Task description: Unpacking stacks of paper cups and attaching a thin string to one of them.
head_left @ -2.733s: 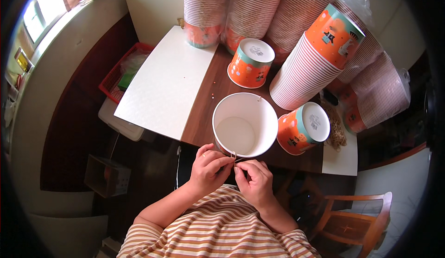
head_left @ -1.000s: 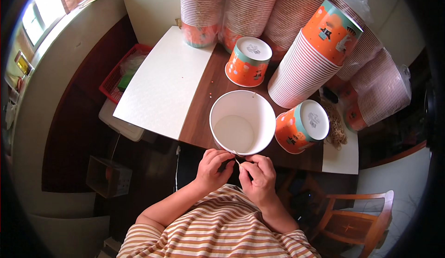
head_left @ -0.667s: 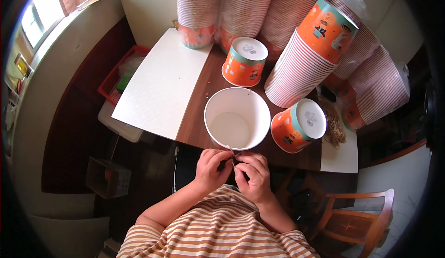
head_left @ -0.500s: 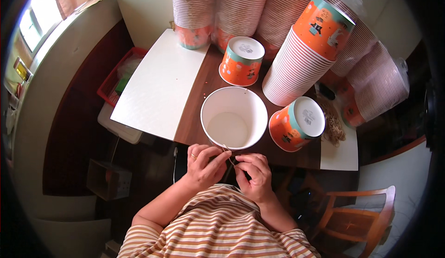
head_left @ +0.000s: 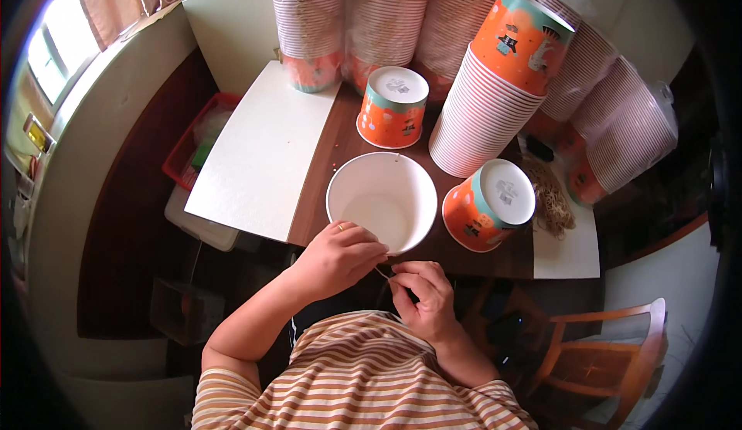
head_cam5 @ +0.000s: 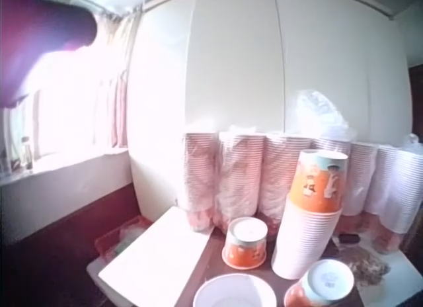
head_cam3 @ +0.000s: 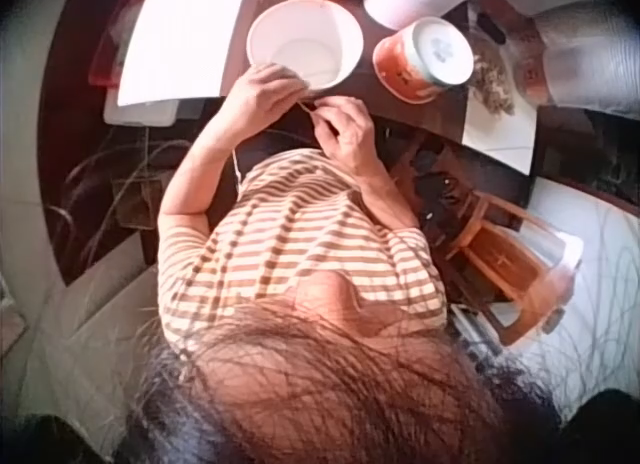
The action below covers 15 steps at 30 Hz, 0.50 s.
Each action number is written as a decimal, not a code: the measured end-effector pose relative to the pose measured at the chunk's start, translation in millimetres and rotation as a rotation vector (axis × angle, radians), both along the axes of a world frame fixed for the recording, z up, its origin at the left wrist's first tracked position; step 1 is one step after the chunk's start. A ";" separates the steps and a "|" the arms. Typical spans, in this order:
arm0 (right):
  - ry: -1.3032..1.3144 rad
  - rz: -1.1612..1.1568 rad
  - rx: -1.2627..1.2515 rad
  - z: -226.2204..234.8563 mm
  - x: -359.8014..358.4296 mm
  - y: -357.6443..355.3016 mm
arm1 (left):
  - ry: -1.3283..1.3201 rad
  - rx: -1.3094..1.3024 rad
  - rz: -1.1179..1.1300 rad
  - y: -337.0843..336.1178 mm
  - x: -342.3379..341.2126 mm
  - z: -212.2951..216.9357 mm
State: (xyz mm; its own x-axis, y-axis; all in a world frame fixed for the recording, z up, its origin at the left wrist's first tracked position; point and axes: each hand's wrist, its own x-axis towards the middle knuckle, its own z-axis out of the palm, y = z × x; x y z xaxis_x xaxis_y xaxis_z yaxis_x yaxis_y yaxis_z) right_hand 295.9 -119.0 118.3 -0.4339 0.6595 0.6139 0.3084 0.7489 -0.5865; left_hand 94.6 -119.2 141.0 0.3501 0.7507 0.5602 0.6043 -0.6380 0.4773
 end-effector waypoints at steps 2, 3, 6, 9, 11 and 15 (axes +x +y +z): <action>0.000 -0.011 0.003 1.3 0.8 0.0 | -0.154 -0.071 0.050 -0.6 2.1 1.1; 0.004 -0.011 0.007 2.7 0.8 0.6 | -0.310 -0.142 0.104 -1.6 2.7 2.1; 0.004 -0.022 0.031 7.2 2.6 5.1 | -0.439 -0.441 0.121 -3.3 3.4 18.6; 0.001 -0.011 0.070 14.4 1.6 9.7 | -0.503 -0.632 0.111 -2.6 3.1 21.9; -0.003 -0.004 0.088 19.2 0.3 12.9 | -0.519 -0.645 0.084 -2.1 3.4 21.4; -0.046 0.064 0.151 30.6 -4.7 20.7 | -0.515 -0.652 0.114 -4.1 5.6 25.7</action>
